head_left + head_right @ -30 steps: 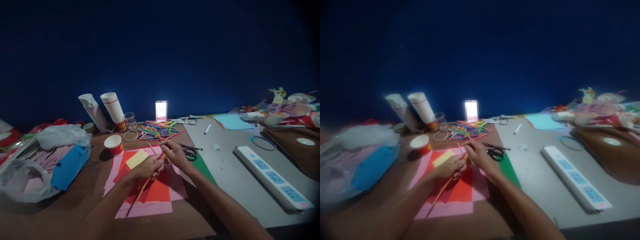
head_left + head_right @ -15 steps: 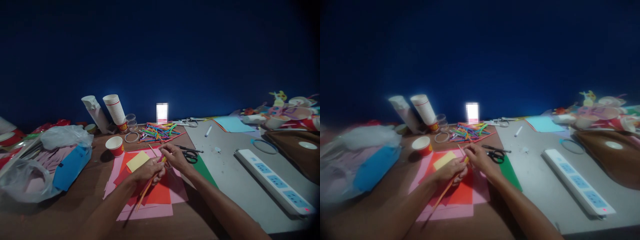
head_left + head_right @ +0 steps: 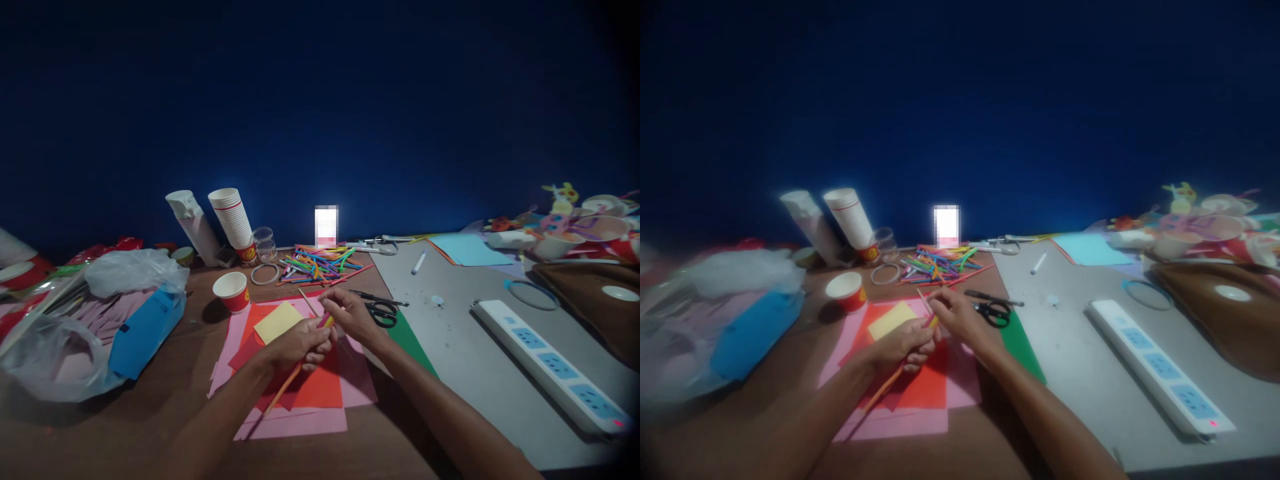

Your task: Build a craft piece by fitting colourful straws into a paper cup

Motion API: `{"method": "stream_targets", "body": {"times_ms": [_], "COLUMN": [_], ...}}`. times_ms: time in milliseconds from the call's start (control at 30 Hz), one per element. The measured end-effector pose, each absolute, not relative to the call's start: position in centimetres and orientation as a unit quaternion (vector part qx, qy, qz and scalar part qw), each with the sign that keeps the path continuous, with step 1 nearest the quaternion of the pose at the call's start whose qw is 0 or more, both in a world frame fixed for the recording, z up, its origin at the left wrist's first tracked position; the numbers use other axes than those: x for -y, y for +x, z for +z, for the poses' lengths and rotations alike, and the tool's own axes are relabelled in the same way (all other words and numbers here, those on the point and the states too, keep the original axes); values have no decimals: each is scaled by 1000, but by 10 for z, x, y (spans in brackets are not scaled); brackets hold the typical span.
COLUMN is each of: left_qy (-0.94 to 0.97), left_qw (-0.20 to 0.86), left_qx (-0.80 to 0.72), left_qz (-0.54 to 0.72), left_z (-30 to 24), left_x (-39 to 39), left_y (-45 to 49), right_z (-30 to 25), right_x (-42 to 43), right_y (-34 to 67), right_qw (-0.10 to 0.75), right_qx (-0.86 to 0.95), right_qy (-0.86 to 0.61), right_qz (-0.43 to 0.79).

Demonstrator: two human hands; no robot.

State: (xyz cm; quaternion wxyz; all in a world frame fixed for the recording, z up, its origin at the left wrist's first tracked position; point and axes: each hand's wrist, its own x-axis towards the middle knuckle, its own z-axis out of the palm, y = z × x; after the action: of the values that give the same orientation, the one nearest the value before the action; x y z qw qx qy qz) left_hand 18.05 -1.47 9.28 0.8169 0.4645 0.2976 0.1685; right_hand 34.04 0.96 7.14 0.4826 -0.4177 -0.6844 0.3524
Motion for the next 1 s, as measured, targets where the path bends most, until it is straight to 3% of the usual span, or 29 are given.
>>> {"method": "stream_targets", "body": {"times_ms": [467, 1000], "left_qy": [525, 563], "left_qw": [768, 704], "left_qx": [-311, -360], "left_qz": [196, 239], "left_z": [96, 113], "left_x": [14, 5], "left_y": [178, 162], "right_z": [73, 75], "right_x": [-11, -9], "right_y": [344, 342], "right_qw": [507, 478], "right_qx": [637, 609], "right_qy": [-409, -375], "right_qz": [412, 511]}}
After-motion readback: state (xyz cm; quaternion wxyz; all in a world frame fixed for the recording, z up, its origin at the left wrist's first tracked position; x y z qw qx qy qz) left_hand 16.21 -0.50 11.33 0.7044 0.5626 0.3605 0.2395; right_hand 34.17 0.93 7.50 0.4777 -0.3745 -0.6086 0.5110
